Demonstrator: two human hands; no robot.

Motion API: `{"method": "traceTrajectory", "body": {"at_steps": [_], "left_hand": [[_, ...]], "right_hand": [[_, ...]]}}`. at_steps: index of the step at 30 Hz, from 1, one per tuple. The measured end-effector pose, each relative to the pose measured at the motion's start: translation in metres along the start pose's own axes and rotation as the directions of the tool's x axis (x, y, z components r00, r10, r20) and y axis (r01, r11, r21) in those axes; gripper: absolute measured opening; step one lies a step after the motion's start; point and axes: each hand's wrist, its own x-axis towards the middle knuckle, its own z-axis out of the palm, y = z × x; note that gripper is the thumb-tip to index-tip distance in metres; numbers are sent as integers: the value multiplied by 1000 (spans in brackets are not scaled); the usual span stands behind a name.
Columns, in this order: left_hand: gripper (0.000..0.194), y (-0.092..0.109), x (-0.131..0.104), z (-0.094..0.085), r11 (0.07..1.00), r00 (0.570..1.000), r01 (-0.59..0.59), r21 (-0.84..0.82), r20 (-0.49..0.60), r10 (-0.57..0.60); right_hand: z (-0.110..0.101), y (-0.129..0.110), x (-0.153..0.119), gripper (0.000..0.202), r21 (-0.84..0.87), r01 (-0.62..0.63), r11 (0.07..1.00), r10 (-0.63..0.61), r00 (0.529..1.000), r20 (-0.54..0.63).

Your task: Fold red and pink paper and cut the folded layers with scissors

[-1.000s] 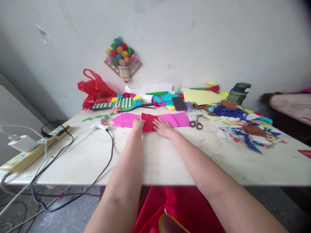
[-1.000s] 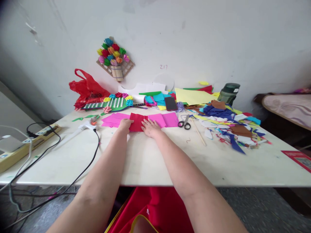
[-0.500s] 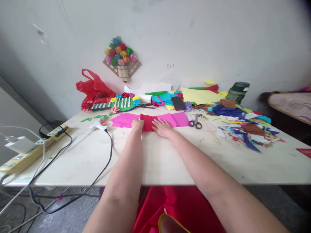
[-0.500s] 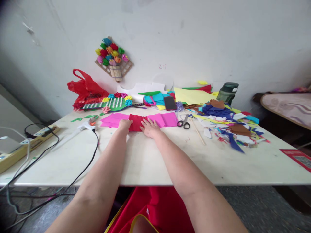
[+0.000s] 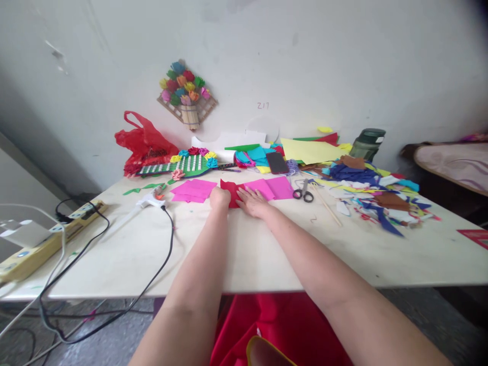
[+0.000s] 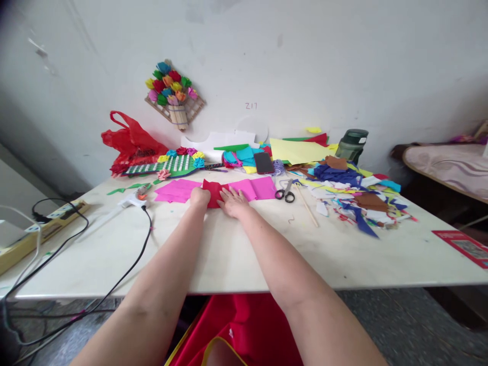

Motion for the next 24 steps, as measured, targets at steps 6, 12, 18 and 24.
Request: {"method": "traceTrajectory", "body": {"at_steps": [6, 12, 18, 24], "left_hand": [[33, 14, -17, 0, 998, 998, 65, -4, 4, -65], [40, 19, -20, 6, 999, 999, 34, 18, -15, -34], [59, 20, -21, 9, 998, 1000, -27, 65, 4, 27], [38, 21, -26, 12, 993, 1000, -21, 114, -21, 24]], "right_hand": [[-3, -2, -3, 65, 47, -8, 999, 7, 1000, 21], [-4, -3, -2, 64, 48, -14, 999, 12, 999, 32], [0, -1, 3, 64, 46, 0, 999, 0, 1000, 5], [-1, -1, 0, 63, 57, 8, 998, -8, 1000, 3]]}}
